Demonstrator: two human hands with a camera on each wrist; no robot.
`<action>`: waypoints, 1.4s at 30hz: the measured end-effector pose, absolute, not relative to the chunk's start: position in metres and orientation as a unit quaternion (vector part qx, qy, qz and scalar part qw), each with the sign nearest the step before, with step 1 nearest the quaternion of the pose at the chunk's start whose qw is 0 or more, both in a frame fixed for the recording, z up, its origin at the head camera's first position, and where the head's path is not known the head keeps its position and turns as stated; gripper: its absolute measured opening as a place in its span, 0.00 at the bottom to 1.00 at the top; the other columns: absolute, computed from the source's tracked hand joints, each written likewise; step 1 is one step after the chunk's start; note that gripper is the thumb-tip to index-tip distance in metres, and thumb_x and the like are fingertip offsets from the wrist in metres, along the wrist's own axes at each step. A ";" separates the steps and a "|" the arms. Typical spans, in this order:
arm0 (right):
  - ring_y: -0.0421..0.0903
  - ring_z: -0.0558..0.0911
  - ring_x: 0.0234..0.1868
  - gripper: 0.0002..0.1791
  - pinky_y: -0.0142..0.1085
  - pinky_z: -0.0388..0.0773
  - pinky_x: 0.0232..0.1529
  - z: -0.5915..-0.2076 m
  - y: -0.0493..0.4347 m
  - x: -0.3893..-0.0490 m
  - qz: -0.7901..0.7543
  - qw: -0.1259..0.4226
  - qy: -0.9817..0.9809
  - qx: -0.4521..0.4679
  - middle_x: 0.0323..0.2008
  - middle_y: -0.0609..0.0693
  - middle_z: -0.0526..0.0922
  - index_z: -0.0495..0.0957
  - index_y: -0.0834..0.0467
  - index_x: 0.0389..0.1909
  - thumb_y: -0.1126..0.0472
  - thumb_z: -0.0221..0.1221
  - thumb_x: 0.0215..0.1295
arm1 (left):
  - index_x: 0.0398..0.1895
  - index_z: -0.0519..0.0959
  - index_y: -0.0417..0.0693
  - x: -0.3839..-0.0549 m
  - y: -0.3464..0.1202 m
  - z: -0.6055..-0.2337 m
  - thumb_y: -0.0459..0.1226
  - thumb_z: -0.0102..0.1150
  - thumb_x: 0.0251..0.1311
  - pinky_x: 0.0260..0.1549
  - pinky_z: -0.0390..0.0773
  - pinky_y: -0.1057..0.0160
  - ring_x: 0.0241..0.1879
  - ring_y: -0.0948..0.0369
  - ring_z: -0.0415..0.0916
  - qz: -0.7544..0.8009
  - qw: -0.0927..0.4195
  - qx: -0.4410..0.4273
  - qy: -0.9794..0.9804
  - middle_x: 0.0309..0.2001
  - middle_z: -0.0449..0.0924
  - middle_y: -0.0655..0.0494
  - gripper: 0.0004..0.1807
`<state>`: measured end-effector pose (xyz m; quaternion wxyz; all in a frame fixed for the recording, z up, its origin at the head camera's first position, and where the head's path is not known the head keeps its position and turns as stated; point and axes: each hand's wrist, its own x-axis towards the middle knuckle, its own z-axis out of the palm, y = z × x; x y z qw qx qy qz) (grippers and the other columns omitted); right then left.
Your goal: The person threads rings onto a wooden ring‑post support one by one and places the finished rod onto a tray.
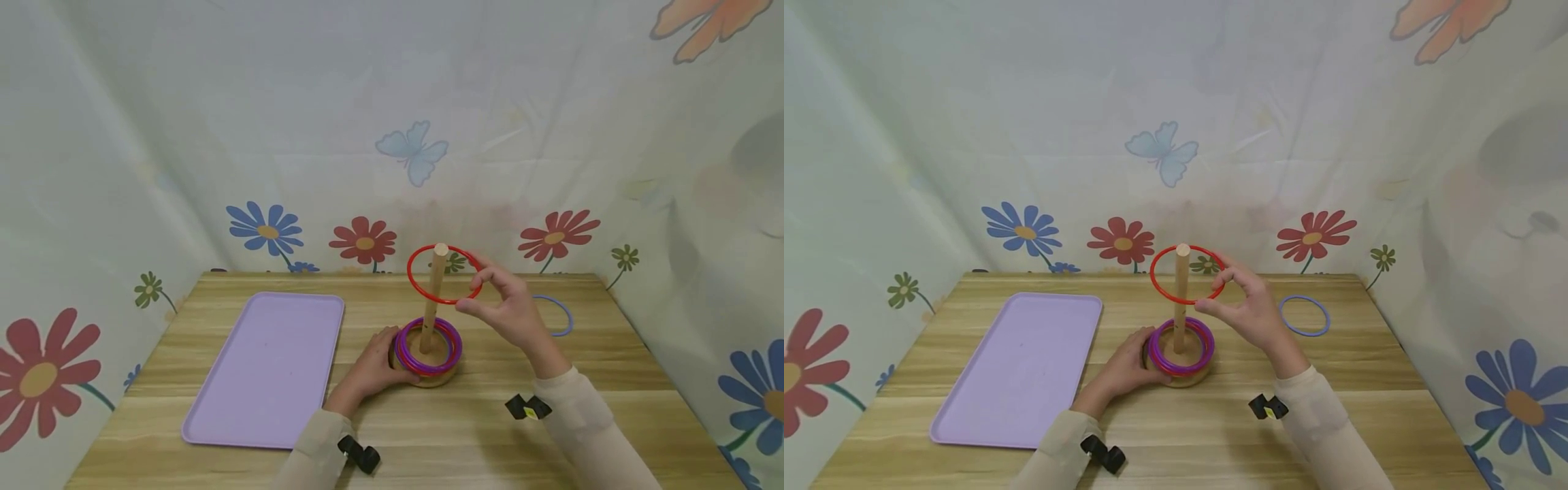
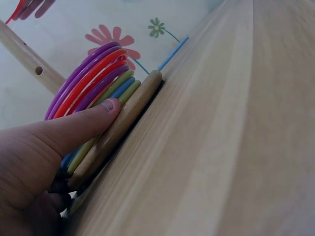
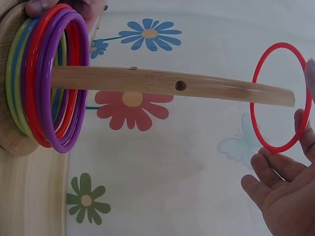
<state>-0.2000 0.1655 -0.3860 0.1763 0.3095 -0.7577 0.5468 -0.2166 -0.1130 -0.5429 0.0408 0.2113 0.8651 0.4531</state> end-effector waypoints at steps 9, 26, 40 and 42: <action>0.65 0.66 0.77 0.15 0.67 0.62 0.74 -0.396 0.164 -0.201 0.527 0.183 -0.769 0.313 0.74 0.65 0.71 0.78 0.59 0.35 0.74 0.76 0.55 | 0.79 0.63 0.37 -0.218 -0.113 -0.544 0.50 0.87 0.45 0.75 0.61 0.37 0.78 0.39 0.56 0.452 0.038 0.216 0.865 0.76 0.65 0.38 0.61; 0.65 0.70 0.75 0.15 0.69 0.66 0.70 -0.413 0.167 -0.200 0.506 0.183 -0.790 0.295 0.72 0.60 0.75 0.85 0.54 0.33 0.69 0.81 0.49 | 0.76 0.67 0.42 -0.219 -0.112 -0.545 0.49 0.87 0.45 0.72 0.68 0.42 0.70 0.46 0.67 0.459 0.030 0.231 0.857 0.69 0.74 0.45 0.56; 0.64 0.71 0.74 0.14 0.67 0.68 0.70 -0.422 0.169 -0.198 0.504 0.158 -0.804 0.275 0.71 0.60 0.76 0.89 0.52 0.35 0.68 0.81 0.49 | 0.77 0.65 0.40 -0.218 -0.112 -0.543 0.49 0.87 0.45 0.77 0.61 0.42 0.74 0.44 0.64 0.448 0.033 0.223 0.865 0.72 0.71 0.43 0.58; 0.63 0.71 0.74 0.14 0.67 0.68 0.70 -0.424 0.169 -0.197 0.505 0.151 -0.806 0.269 0.71 0.59 0.76 0.89 0.52 0.35 0.67 0.81 0.50 | 0.78 0.64 0.39 -0.217 -0.112 -0.543 0.49 0.87 0.45 0.77 0.59 0.41 0.75 0.43 0.62 0.449 0.035 0.221 0.865 0.74 0.69 0.42 0.59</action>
